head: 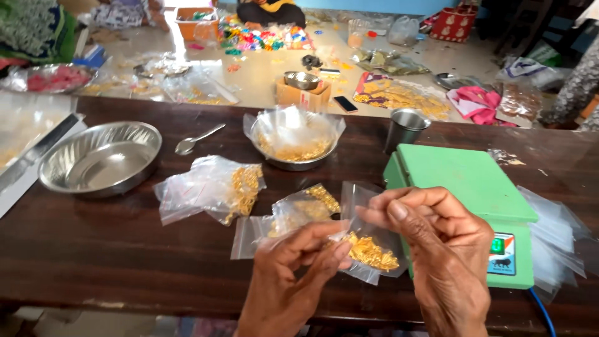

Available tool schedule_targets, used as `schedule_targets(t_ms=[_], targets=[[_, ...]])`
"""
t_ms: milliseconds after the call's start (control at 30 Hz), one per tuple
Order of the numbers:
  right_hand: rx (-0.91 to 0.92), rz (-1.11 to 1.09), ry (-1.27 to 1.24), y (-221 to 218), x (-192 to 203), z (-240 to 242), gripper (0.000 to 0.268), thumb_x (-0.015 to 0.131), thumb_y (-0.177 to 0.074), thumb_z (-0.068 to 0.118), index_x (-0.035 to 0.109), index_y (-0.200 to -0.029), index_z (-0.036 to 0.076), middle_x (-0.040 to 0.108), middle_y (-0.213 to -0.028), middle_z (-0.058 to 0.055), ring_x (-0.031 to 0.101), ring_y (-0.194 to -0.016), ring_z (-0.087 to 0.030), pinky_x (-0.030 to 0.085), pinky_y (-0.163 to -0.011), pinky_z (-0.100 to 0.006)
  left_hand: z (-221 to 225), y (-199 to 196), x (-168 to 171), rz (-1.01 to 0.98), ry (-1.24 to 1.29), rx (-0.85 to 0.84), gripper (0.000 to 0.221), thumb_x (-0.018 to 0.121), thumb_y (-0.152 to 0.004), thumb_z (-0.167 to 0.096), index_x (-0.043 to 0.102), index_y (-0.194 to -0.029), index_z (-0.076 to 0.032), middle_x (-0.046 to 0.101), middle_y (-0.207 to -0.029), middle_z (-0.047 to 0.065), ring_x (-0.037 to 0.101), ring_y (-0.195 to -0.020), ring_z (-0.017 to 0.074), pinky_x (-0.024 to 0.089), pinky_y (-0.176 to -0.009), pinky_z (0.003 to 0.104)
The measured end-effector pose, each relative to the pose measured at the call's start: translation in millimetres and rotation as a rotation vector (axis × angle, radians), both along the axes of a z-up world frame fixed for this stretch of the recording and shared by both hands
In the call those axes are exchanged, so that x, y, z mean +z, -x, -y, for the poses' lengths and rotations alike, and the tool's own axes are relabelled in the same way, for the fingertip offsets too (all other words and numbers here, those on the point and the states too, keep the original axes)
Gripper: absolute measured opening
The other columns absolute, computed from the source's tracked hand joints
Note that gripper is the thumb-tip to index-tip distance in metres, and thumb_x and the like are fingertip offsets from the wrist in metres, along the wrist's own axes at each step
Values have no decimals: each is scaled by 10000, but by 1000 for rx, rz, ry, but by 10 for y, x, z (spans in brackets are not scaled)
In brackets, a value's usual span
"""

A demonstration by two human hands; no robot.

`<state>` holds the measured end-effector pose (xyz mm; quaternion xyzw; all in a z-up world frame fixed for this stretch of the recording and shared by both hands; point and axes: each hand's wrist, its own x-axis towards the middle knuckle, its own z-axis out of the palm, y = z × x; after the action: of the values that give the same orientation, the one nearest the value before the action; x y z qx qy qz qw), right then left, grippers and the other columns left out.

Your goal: The person sits on the floor at a low table, weighing gold-colored jewelry pieces on a small digital scale and sealing them into small clear plastic bags. They place filled bags on the table, open new bags, and add or remove pieces to reach the desired weight.

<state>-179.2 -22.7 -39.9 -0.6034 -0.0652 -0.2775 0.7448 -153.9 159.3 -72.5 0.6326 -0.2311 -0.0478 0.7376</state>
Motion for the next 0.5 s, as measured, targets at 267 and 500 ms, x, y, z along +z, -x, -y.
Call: schedule_targets(t_ms=[267, 500], targets=[[34, -36, 36, 25, 56, 28, 73, 653, -949, -22, 682, -959, -88, 744, -999, -222, 760, -902, -270, 663, -879, -478, -20, -22, -206, -130, 279, 1, 217, 679, -945, -67, 751, -1099, 69, 807, -859, 156, 794, -803, 195, 664, -767, 308], [-84, -138, 419, 95, 143, 102, 98, 807, -871, 1, 761, -908, -76, 754, -842, -149, 720, -728, -187, 606, -637, -315, -62, -55, -282, -227, 402, -46, 202, 685, -918, -84, 738, -1057, 53, 810, -886, 156, 803, -805, 215, 679, -740, 326]])
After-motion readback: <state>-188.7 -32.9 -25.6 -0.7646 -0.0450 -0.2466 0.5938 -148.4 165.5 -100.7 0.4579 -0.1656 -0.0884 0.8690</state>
